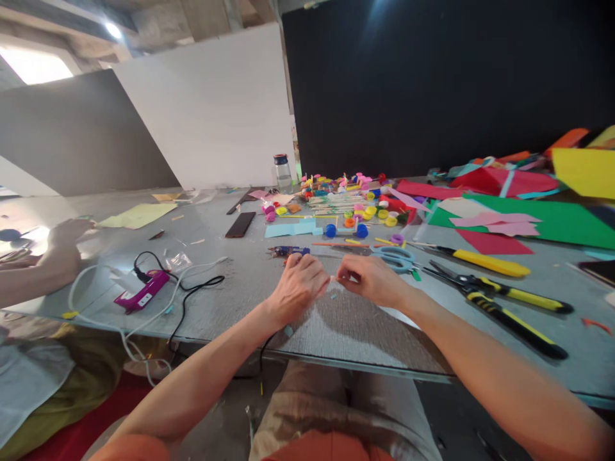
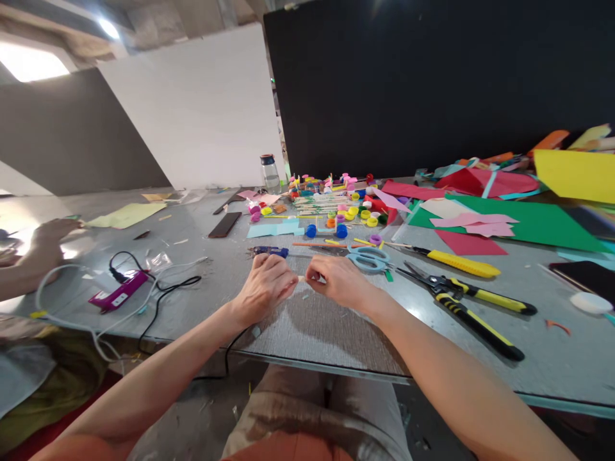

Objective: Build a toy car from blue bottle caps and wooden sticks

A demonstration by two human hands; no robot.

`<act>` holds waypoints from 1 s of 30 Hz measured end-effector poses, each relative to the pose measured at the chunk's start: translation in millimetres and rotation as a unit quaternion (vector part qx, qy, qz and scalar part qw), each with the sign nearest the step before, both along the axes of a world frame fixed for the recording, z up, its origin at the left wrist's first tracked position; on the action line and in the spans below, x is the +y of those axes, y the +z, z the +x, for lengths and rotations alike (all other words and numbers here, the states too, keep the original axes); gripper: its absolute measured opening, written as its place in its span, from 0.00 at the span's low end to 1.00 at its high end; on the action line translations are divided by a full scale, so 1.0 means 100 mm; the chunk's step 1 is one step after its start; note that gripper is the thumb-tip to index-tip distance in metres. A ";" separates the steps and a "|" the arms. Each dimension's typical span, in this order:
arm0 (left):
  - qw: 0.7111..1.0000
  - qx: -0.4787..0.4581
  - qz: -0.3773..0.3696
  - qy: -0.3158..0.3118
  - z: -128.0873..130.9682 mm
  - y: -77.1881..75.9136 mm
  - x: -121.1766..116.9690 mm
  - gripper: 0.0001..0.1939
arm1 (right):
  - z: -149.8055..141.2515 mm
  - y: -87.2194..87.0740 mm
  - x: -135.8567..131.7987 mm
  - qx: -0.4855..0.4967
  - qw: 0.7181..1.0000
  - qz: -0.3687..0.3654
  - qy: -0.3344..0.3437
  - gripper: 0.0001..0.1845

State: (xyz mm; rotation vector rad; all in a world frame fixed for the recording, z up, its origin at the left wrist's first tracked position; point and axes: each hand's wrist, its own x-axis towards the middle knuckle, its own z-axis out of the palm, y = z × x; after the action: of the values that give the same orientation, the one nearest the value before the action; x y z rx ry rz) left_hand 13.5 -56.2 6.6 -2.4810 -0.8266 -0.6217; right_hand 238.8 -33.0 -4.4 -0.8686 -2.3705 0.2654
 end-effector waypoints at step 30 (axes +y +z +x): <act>1.000 0.010 0.001 0.006 0.03 -0.01 0.01 0.12 | 0.00 0.01 -0.01 -0.004 1.000 0.004 0.001 0.04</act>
State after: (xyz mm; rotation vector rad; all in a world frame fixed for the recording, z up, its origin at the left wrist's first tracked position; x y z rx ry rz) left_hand 16.8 -55.5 5.9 -2.4741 -0.8326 -0.5913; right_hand 238.4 -33.9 -3.9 -0.8653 -2.3781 0.2544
